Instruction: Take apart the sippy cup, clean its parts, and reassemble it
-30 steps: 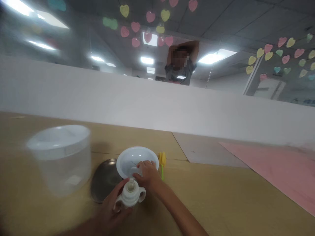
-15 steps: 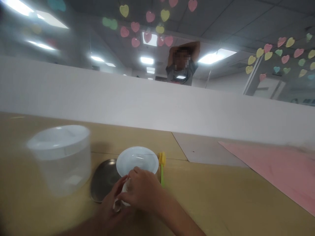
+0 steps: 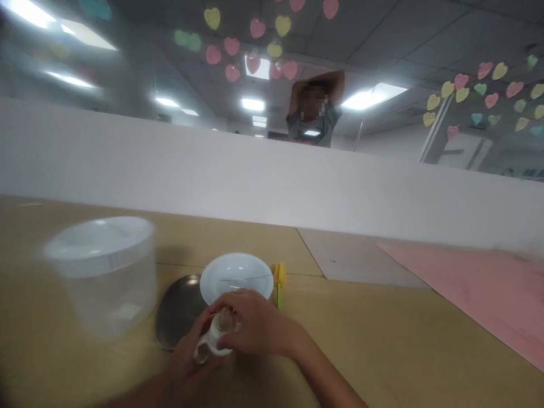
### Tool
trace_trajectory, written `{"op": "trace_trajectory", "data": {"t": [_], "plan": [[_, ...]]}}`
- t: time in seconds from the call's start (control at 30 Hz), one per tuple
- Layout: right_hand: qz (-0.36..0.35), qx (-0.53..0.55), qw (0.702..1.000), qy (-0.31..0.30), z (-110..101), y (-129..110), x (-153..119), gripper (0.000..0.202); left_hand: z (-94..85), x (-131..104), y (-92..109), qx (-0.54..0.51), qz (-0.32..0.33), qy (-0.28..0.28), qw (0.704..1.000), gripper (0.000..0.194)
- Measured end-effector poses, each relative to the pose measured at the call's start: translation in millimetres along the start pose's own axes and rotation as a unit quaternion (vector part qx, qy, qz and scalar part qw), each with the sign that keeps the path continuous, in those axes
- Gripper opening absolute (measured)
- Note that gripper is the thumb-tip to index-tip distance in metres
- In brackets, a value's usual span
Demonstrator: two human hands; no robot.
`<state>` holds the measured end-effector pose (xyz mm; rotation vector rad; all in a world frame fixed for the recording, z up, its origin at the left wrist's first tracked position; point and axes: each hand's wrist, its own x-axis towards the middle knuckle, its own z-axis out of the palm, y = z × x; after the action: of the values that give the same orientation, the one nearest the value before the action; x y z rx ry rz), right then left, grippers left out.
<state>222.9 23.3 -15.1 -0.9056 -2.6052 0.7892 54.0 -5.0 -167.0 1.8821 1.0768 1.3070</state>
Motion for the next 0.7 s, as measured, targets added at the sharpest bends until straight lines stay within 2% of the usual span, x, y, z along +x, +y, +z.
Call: {"op": "trace_trajectory", "data": {"t": [0.1,0.2,0.27,0.4,0.5,0.6,0.7], "plan": [[0.016,0.004,1.0,0.009,-0.5,-0.3,0.6,0.04,-0.3,2.1,5.1,-0.01,0.001,0.01,1.0,0.069],[0.042,-0.035,0.995,0.088,4.3,2.5,5.5,0.022,0.6,3.2,9.2,-0.007,-0.004,0.024,1.0,0.073],[0.043,-0.05,0.991,0.119,6.0,4.4,7.8,0.018,0.7,3.6,11.3,-0.001,-0.013,0.027,1.0,0.074],[-0.017,0.01,0.997,0.07,-2.5,2.7,3.7,0.007,-0.6,4.4,15.2,0.003,-0.033,0.011,0.999,0.071],[-0.061,0.051,0.996,0.043,-14.0,-2.0,-2.8,0.019,-1.2,4.8,17.5,0.008,-0.046,0.014,0.999,0.071],[-0.065,0.076,0.993,0.057,-22.9,-3.8,-6.9,0.021,-0.4,4.9,17.7,0.006,-0.031,0.013,0.999,0.071],[-0.069,0.094,0.987,0.111,-28.8,-0.5,-8.5,0.02,0.6,3.8,14.4,0.005,-0.008,0.008,1.0,0.069]]}}
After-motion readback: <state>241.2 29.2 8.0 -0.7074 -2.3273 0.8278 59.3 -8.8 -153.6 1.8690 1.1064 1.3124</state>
